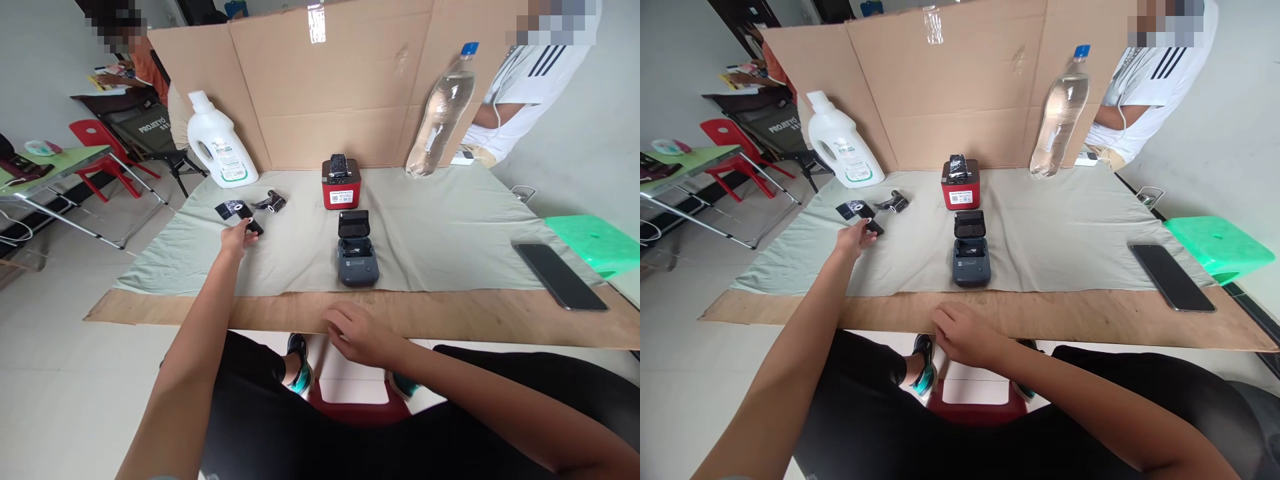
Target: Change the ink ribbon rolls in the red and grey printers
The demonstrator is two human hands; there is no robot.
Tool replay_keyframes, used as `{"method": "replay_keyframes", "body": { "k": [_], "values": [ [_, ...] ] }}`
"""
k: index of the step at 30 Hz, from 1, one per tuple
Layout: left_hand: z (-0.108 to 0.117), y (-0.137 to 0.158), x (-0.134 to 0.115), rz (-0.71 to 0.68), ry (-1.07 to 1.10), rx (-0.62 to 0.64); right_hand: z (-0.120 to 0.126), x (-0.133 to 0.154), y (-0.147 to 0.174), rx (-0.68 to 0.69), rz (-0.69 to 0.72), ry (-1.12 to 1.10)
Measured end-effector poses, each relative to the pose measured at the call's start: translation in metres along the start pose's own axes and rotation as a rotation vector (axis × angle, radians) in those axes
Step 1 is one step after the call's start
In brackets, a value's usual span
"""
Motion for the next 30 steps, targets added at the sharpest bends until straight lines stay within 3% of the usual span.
{"method": "replay_keyframes", "body": {
  "k": [4, 7, 11, 13, 16, 21, 23, 26, 28, 30],
  "values": [
    [0.000, -0.002, 0.000, -0.020, -0.048, 0.008, -0.008, 0.001, 0.003, 0.042, 0.238, 0.206],
    [0.003, -0.004, -0.001, -0.083, -0.109, -0.062, -0.012, 0.000, 0.005, 0.093, 0.291, 0.286],
    [0.000, -0.010, -0.013, -0.473, -0.345, -0.158, -0.012, 0.000, 0.005, 0.140, 0.260, 0.295],
    [-0.015, -0.012, -0.023, -0.640, -0.546, -0.067, -0.012, 0.001, 0.004, 0.158, 0.251, 0.299],
    [-0.051, -0.018, -0.039, -0.727, -0.874, 0.099, -0.011, 0.002, 0.003, 0.179, 0.222, 0.281],
    [-0.109, -0.039, -0.053, -0.665, -1.232, 0.258, -0.010, 0.001, 0.002, 0.166, 0.205, 0.232],
    [-0.118, -0.044, -0.054, -0.617, -1.261, 0.258, -0.009, 0.001, 0.001, 0.166, 0.202, 0.222],
    [-0.113, -0.041, -0.056, -0.631, -1.257, 0.226, -0.007, 0.001, 0.000, 0.175, 0.207, 0.187],
    [-0.098, -0.026, -0.062, -0.742, -1.161, 0.187, -0.005, 0.000, 0.000, 0.152, 0.208, 0.125],
    [-0.078, 0.002, -0.068, -0.910, -0.935, 0.178, -0.002, -0.003, -0.002, 0.086, 0.191, 0.032]
  ]
}}
Point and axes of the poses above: each hand's wrist, its own y-axis away from the middle knuckle, its own z-axis out of the back of the hand, x = y × z, the point moved 1 cm from there along -y, towards the middle knuckle, and after that the axes turned 2 degrees about y, right-handed, at the moved point
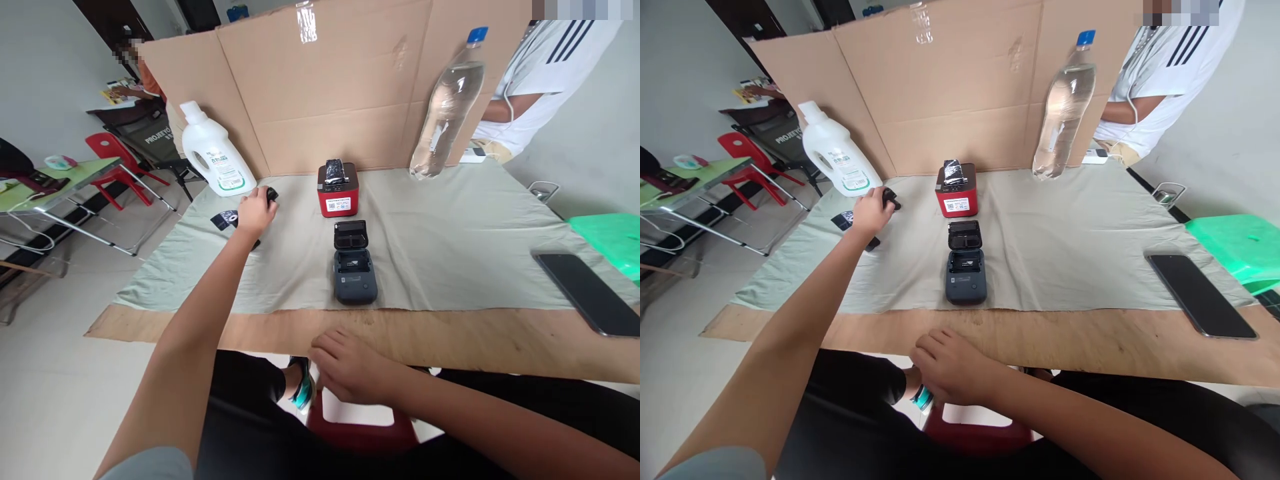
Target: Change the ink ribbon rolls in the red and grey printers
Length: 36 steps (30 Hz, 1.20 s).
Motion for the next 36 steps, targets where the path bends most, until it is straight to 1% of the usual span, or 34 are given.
{"method": "replay_keyframes", "body": {
  "k": [1, 2, 3, 4, 5, 6, 7, 8, 9, 10, 12, 14, 16, 18, 21, 24, 26, 29, 32, 36],
  "values": [
    [0.013, 0.016, -0.007, -0.064, 0.126, -0.055, 0.003, -0.003, -0.001, -0.050, -0.008, -0.034],
    [0.025, 0.034, -0.016, -0.080, 0.278, -0.089, 0.008, -0.006, -0.003, -0.105, -0.017, -0.054],
    [0.035, 0.054, -0.026, -0.038, 0.453, -0.113, 0.014, -0.009, -0.006, -0.162, -0.037, -0.066],
    [0.043, 0.074, -0.036, 0.062, 0.641, -0.136, 0.022, -0.013, -0.009, -0.224, -0.076, -0.070],
    [0.049, 0.094, -0.047, 0.176, 0.818, -0.102, 0.031, -0.016, -0.013, -0.294, -0.140, -0.083],
    [0.052, 0.114, -0.059, 0.245, 0.969, -0.002, 0.040, -0.020, -0.016, -0.361, -0.246, -0.115],
    [0.053, 0.132, -0.072, 0.259, 1.080, 0.107, 0.050, -0.023, -0.019, -0.431, -0.369, -0.160],
    [0.054, 0.148, -0.084, 0.242, 1.144, 0.196, 0.060, -0.025, -0.022, -0.474, -0.490, -0.217],
    [0.053, 0.162, -0.095, 0.195, 1.167, 0.259, 0.068, -0.027, -0.023, -0.489, -0.608, -0.299],
    [0.051, 0.174, -0.104, 0.132, 1.170, 0.295, 0.074, -0.029, -0.024, -0.485, -0.705, -0.401],
    [0.046, 0.189, -0.119, 0.018, 1.145, 0.360, 0.082, -0.032, -0.022, -0.442, -0.842, -0.611],
    [0.038, 0.195, -0.129, -0.059, 1.107, 0.437, 0.083, -0.037, -0.017, -0.396, -0.901, -0.746],
    [0.031, 0.194, -0.135, -0.114, 1.057, 0.478, 0.079, -0.043, -0.009, -0.373, -0.918, -0.795],
    [0.024, 0.190, -0.138, -0.153, 1.017, 0.461, 0.075, -0.050, -0.004, -0.360, -0.917, -0.826],
    [0.014, 0.182, -0.139, -0.142, 1.021, 0.427, 0.073, -0.056, 0.000, -0.364, -0.920, -0.875],
    [0.007, 0.180, -0.139, -0.146, 1.049, 0.421, 0.077, -0.058, -0.001, -0.369, -0.960, -0.927],
    [0.005, 0.182, -0.139, -0.194, 1.032, 0.418, 0.082, -0.059, -0.002, -0.382, -1.000, -0.994],
    [0.008, 0.188, -0.138, -0.289, 0.928, 0.395, 0.086, -0.060, -0.003, -0.393, -1.037, -1.091],
    [0.011, 0.195, -0.136, -0.368, 0.772, 0.377, 0.086, -0.060, -0.002, -0.357, -1.030, -1.059],
    [0.014, 0.199, -0.135, -0.373, 0.666, 0.340, 0.081, -0.059, 0.001, -0.330, -0.986, -0.992]
  ]
}}
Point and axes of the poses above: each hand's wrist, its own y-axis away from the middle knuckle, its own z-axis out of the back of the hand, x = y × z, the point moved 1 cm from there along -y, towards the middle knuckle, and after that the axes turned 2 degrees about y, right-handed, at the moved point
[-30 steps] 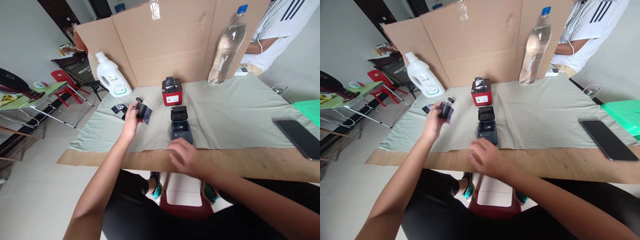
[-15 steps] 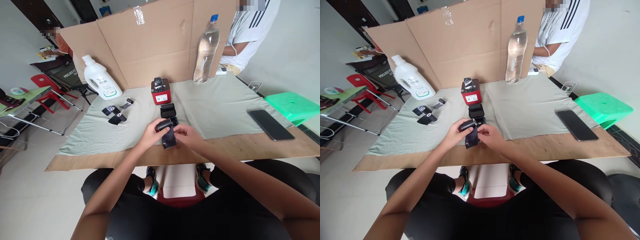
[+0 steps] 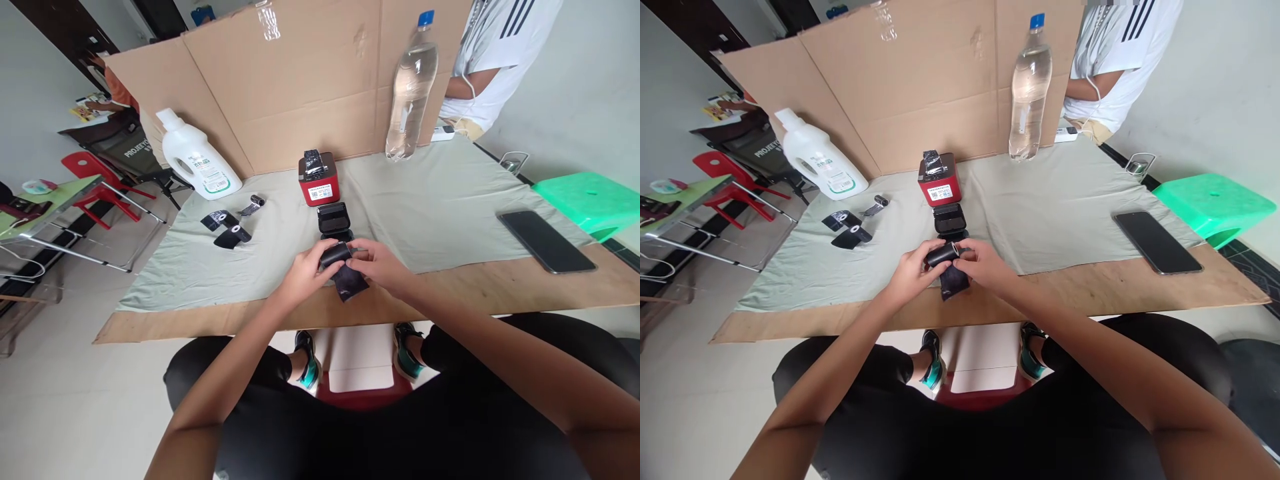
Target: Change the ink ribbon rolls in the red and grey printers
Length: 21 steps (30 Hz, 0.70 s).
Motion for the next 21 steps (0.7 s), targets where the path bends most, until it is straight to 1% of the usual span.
{"method": "replay_keyframes", "body": {
  "k": [2, 5, 8, 11, 14, 18, 21],
  "values": [
    [0.001, -0.003, 0.000, -0.016, -0.017, -0.032, -0.001, -0.002, -0.001, -0.004, 0.003, 0.022],
    [0.001, -0.014, 0.005, -0.065, -0.028, -0.078, -0.003, -0.004, -0.004, -0.072, -0.033, 0.075],
    [-0.001, -0.029, 0.017, -0.041, -0.021, -0.102, -0.004, -0.003, -0.005, -0.152, -0.085, 0.092],
    [-0.005, -0.045, 0.030, 0.002, -0.041, -0.092, -0.004, -0.003, -0.004, -0.179, -0.111, 0.061],
    [-0.006, -0.060, 0.036, 0.014, -0.023, -0.054, -0.003, -0.005, -0.002, -0.187, -0.107, 0.052],
    [-0.007, -0.072, 0.032, -0.037, -0.041, -0.003, 0.000, -0.009, -0.002, -0.185, -0.085, 0.071],
    [-0.010, -0.076, 0.029, -0.001, -0.137, -0.011, 0.003, -0.011, -0.003, -0.197, -0.086, 0.082]
  ]
}}
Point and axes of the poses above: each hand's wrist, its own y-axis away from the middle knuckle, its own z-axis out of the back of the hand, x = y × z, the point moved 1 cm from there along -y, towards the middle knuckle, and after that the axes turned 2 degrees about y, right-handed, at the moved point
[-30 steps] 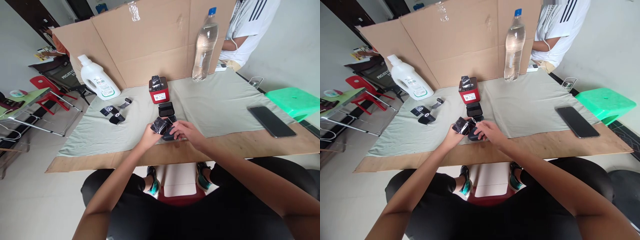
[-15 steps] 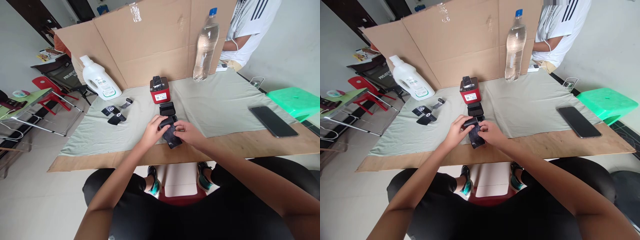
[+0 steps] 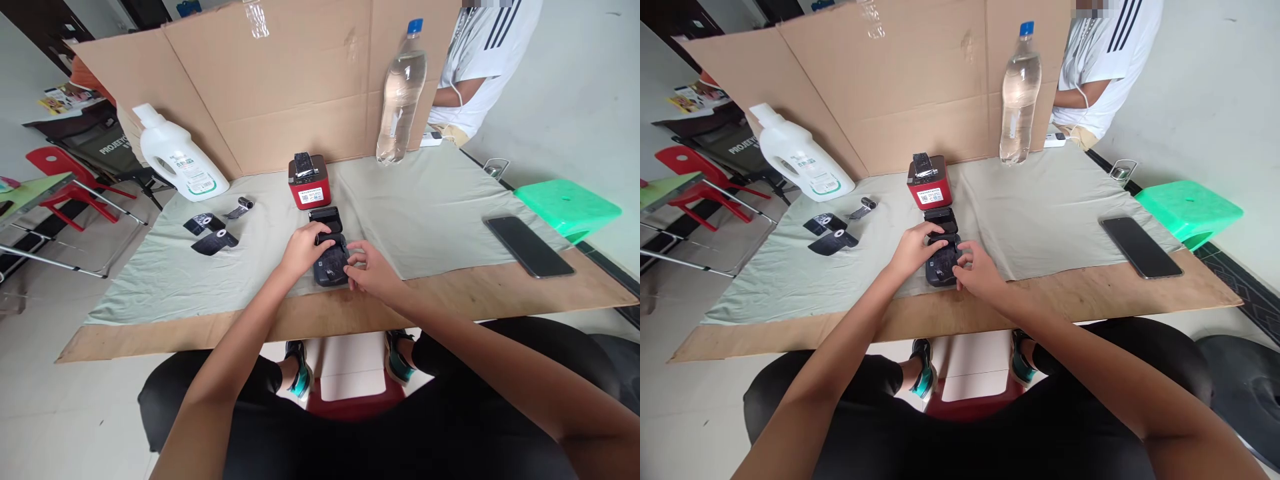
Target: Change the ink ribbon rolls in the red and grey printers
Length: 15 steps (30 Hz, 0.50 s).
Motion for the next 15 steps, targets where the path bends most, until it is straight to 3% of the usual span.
{"method": "replay_keyframes", "body": {
  "k": [7, 11, 15],
  "values": [
    [-0.007, -0.005, -0.005, 0.180, -0.211, 0.058, 0.000, -0.002, -0.003, -0.009, 0.012, -0.012],
    [0.004, 0.005, -0.006, 0.125, -0.199, 0.057, 0.001, 0.003, -0.001, 0.006, 0.067, -0.084],
    [0.020, 0.024, -0.004, 0.017, -0.077, -0.022, 0.004, 0.004, 0.000, 0.050, 0.200, -0.142]
  ]
}}
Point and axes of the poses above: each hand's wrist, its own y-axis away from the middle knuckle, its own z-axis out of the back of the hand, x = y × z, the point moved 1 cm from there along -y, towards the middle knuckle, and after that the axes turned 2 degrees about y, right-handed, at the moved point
